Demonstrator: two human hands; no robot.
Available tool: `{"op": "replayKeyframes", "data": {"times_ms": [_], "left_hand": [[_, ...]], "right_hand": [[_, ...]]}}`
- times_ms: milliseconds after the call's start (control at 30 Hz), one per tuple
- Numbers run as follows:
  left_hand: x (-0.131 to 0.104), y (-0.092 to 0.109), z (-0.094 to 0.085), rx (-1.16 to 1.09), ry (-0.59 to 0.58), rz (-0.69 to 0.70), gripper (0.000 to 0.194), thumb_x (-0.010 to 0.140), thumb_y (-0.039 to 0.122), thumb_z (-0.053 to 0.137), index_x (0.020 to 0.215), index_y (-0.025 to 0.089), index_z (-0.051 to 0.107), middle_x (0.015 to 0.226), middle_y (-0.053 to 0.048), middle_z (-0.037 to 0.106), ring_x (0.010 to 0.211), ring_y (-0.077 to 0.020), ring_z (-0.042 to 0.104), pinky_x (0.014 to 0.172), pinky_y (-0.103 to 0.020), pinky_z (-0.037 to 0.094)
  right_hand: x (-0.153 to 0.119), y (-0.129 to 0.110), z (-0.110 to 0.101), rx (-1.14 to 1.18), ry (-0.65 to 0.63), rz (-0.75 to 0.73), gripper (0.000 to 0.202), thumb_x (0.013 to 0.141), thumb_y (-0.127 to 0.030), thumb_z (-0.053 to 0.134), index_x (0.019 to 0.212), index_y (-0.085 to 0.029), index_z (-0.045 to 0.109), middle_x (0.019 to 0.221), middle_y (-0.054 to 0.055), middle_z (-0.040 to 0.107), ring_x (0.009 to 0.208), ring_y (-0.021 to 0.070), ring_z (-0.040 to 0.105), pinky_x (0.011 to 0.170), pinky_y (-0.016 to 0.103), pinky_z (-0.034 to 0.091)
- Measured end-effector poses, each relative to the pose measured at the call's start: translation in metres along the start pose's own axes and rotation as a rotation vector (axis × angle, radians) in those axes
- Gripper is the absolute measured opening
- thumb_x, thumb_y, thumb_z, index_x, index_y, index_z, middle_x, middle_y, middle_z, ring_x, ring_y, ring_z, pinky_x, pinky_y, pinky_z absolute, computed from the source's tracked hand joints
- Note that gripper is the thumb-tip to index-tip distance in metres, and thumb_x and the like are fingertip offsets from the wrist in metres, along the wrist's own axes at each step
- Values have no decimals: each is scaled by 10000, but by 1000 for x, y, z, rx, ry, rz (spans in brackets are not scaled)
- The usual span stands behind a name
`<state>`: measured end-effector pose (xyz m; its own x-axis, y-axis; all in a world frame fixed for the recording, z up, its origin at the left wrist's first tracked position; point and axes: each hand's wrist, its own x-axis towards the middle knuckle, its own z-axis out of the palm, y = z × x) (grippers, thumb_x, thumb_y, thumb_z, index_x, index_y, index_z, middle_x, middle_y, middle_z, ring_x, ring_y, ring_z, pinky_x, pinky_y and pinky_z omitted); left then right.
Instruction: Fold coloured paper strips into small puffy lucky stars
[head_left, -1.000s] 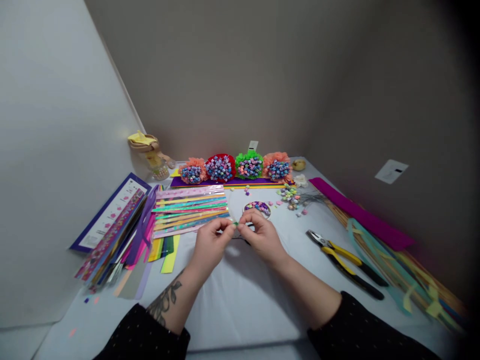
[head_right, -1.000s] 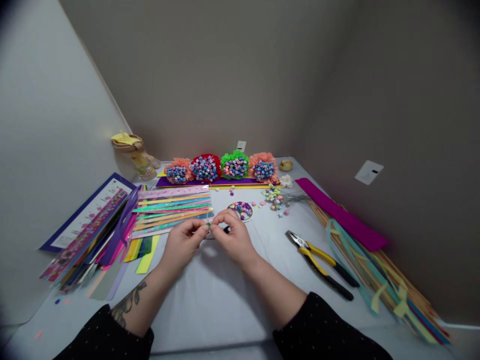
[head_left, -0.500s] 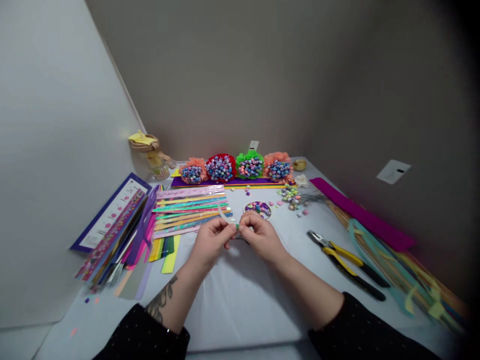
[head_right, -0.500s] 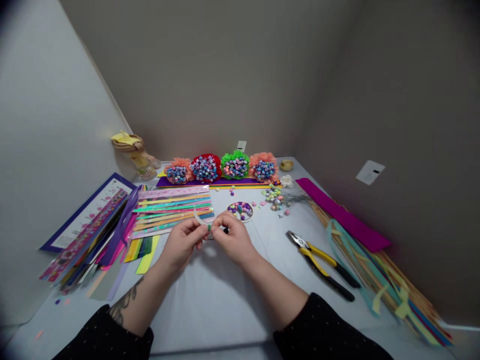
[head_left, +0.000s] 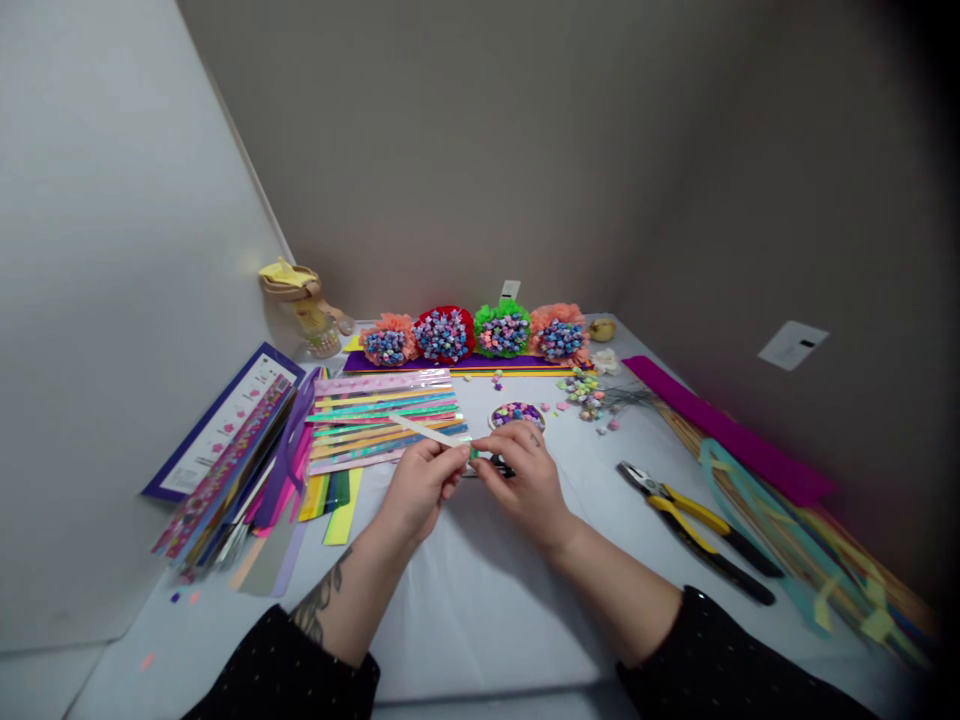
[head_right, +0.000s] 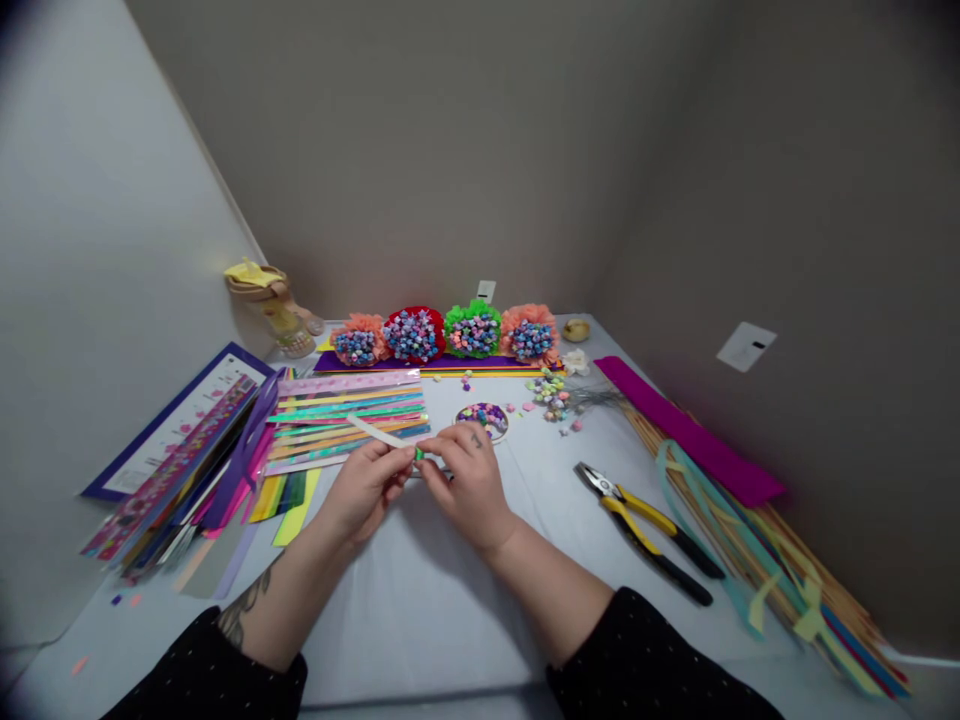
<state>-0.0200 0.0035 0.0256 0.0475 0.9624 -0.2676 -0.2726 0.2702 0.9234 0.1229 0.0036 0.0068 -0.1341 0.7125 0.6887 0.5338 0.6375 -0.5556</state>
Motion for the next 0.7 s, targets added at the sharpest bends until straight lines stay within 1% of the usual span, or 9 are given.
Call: {"op": "replayKeyframes", "data": {"times_ms": [233,333,433,500,600,700], "left_hand": [[0,1,-3,-25,-15,-42,260,563,299,745,594,123,556,527,17,525,458,-52,432,387,-167,249],[1,0,-3,5,-11,-11,264,585,309,735,592,130,541,517,29,513,444,-46,407,392,-171,246],[1,-1,-3,62,11,63,273,629,331,712,589,141,520,480,58,468,413,-35,349,400,-178,231],[1,-2,-2,102,15,98,276,650,345,698,591,144,518,464,69,444,405,-36,329,403,-185,224],[1,-3,-3,165,4,134,274,671,358,684,602,147,524,465,73,431,414,-44,328,412,-195,229],[2,-6,-4,224,7,178,274,694,362,669,603,148,525,474,73,425,429,-50,342,424,-199,246]], "right_hand": [[1,1,-1,25,-23,-24,135,830,-186,579,921,-228,669,815,54,602,836,210,530,780,371,434],[1,0,-2,43,-33,-7,129,816,-188,590,906,-225,674,817,54,608,839,210,536,785,373,431],[3,-1,-3,132,-29,96,103,796,-211,599,874,-216,667,829,49,611,827,199,558,764,352,444],[5,-1,-3,236,-44,213,64,790,-217,589,801,-201,650,781,35,606,761,175,568,703,311,453],[7,0,-3,356,-111,374,113,778,-228,576,675,-189,599,679,9,571,643,139,538,588,255,425],[7,1,-1,394,-156,441,138,759,-246,574,637,-183,570,658,5,546,620,130,512,562,243,399]]}}
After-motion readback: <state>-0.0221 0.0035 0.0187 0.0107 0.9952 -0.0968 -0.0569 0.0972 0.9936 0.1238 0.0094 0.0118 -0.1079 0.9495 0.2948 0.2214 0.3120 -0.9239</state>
